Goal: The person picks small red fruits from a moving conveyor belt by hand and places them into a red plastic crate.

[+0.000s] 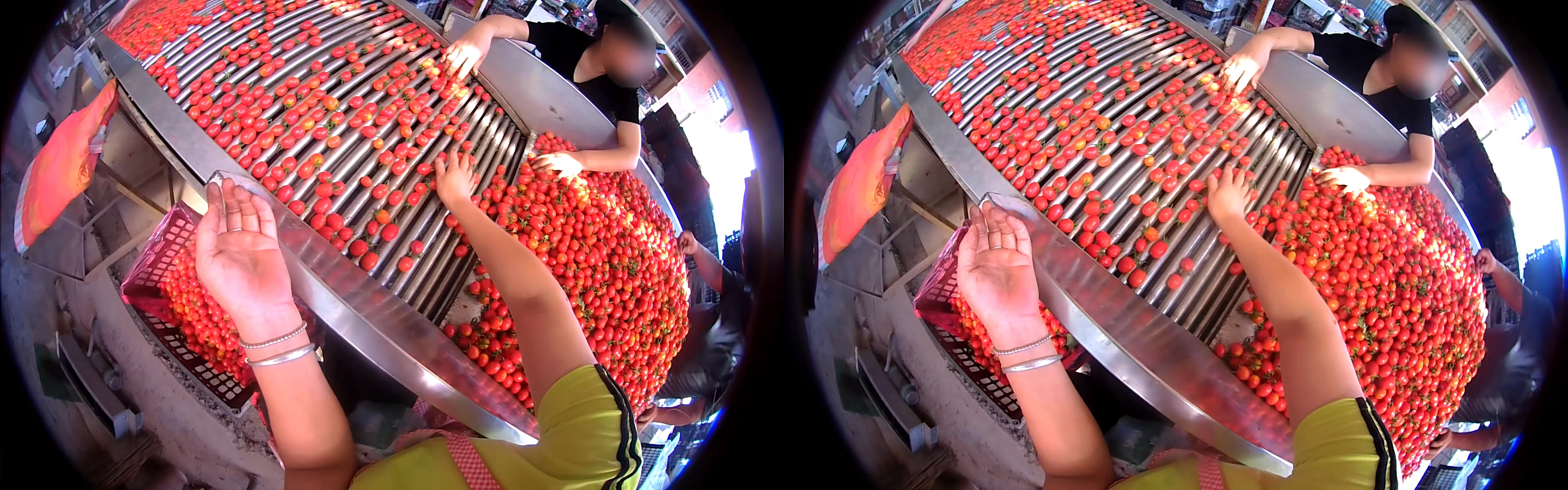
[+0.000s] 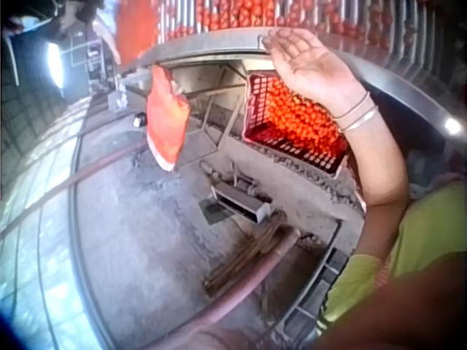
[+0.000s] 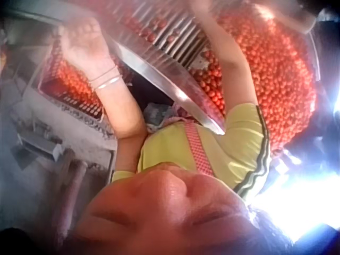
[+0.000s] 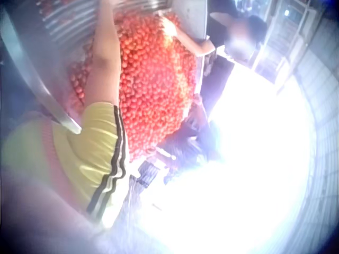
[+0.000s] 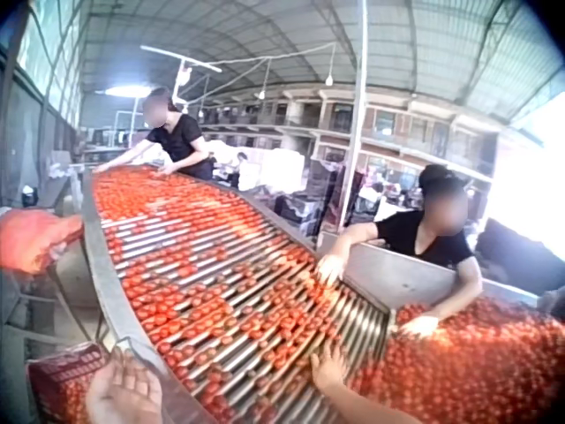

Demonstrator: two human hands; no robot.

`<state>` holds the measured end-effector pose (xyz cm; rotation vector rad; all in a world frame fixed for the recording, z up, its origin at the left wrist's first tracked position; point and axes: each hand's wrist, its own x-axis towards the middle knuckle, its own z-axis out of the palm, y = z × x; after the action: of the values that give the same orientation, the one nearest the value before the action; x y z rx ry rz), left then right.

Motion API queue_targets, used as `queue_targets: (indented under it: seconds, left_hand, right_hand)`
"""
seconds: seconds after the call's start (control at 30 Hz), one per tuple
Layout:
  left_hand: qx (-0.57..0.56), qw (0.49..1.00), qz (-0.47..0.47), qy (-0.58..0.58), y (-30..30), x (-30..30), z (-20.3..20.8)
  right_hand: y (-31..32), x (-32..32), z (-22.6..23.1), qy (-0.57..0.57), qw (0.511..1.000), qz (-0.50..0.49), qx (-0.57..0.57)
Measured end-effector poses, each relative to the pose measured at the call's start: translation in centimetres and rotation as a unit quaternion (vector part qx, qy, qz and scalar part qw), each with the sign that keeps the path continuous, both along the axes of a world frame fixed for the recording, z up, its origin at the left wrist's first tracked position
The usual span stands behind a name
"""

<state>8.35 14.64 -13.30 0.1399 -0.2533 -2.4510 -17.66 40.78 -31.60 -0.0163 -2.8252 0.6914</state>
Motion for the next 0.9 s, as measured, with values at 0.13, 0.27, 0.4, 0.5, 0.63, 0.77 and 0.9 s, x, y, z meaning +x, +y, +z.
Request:
queue_targets:
  seconds: [0.13,0.27,0.4,0.5,0.63,0.77,0.9]
  left_hand:
    - [-0.015,0.999,0.018,-0.032,0.7,-0.1,0.2]
    - [-0.016,0.999,0.022,-0.037,0.9,0.1,-0.2]
    - [-0.014,0.999,0.019,-0.027,1.3,0.0,-0.4]
    - [-0.023,0.999,0.023,-0.027,1.7,0.0,-0.7]
    - [-0.018,0.999,0.023,-0.029,2.0,0.0,-0.7]
    - [-0.013,0.999,0.025,-0.025,1.9,0.4,-1.0]
    - [-0.025,0.998,0.038,-0.036,3.2,-0.2,-1.2]
  right_hand:
    - [-0.9,4.2,0.4,0.102,0.974,0.202,-0.016]
    - [-1.0,10.7,1.0,0.046,0.943,0.322,0.075]
    - [0.6,15.9,3.1,-0.019,0.926,0.373,0.055]
    - [0.0,18.3,4.7,-0.012,0.884,0.462,0.072]
    - [-1.0,17.8,2.7,0.034,0.822,0.563,0.078]
    - [-1.1,14.7,4.1,0.05,0.84,0.539,-0.03]
    - [-1.1,6.5,4.0,0.121,0.914,0.362,-0.139]
